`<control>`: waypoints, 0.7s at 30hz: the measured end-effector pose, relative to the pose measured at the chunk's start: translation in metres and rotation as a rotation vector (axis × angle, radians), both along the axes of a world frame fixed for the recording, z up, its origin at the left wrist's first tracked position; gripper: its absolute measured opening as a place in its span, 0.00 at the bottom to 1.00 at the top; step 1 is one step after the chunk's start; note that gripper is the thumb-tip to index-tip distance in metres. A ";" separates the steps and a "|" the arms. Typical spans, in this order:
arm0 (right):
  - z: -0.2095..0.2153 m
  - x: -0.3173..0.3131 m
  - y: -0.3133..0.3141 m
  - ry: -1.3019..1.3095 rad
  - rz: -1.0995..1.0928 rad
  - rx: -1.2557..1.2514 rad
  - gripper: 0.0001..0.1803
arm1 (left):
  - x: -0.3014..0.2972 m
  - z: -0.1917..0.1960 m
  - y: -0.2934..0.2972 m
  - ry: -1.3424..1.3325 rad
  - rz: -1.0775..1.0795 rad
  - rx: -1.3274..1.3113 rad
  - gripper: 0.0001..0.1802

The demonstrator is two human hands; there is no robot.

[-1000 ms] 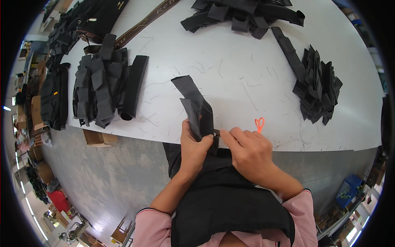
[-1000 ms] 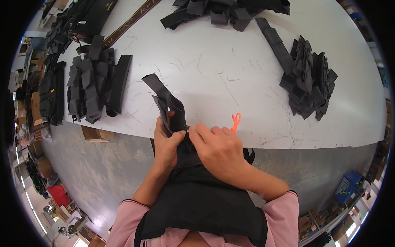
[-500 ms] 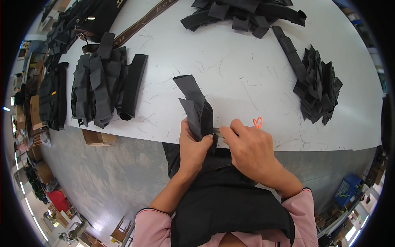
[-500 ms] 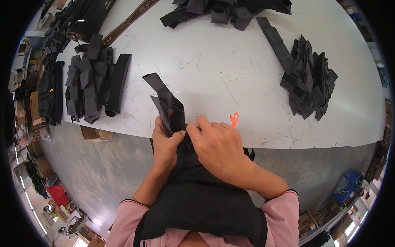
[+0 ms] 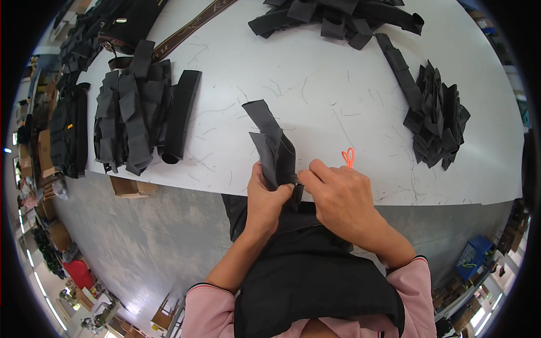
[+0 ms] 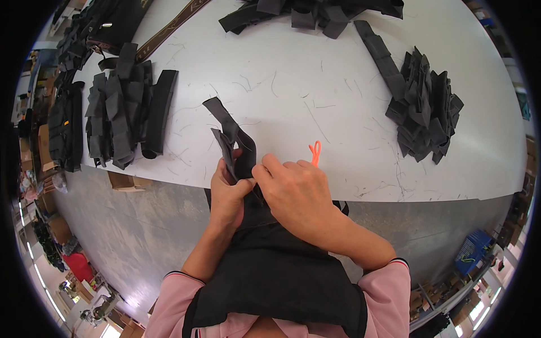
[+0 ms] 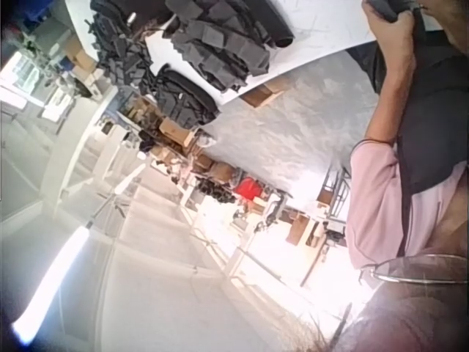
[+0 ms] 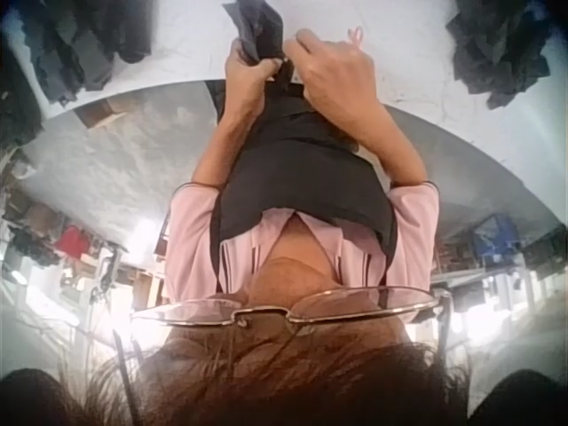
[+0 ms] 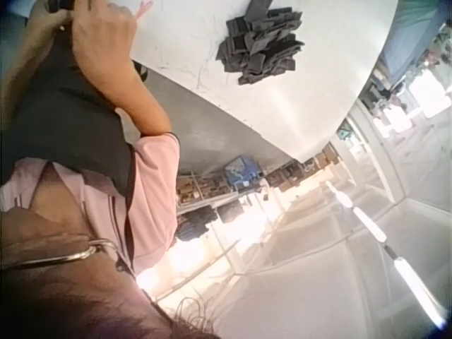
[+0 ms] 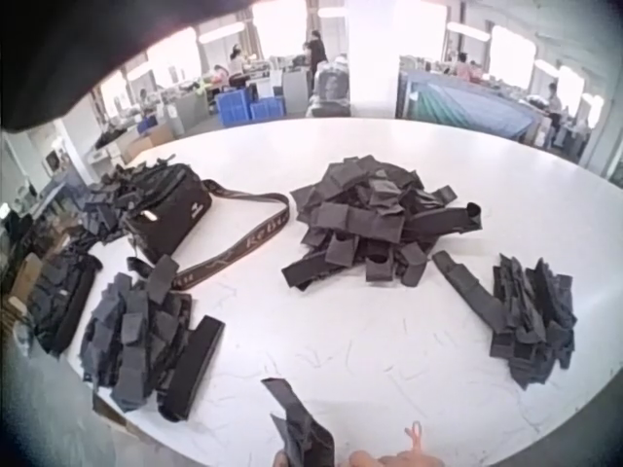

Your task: The person is using small snips to trim excess threads and finishing details from black fabric bag straps at a factory workstation.

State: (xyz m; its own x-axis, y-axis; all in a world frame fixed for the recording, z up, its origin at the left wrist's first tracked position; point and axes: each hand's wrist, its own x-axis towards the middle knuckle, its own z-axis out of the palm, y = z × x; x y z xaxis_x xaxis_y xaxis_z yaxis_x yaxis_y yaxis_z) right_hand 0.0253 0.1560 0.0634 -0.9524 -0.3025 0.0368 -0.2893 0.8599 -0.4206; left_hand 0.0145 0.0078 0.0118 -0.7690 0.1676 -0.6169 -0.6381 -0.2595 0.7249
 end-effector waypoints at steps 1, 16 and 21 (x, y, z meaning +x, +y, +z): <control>-0.001 0.001 0.001 -0.001 0.000 0.002 0.07 | 0.001 -0.003 0.000 -0.002 -0.012 0.001 0.32; -0.001 0.012 0.007 0.022 -0.053 -0.014 0.14 | -0.002 -0.002 0.001 -0.021 0.006 0.037 0.32; -0.007 0.016 0.008 0.057 -0.056 -0.066 0.13 | 0.002 -0.006 0.000 -0.025 -0.017 0.023 0.33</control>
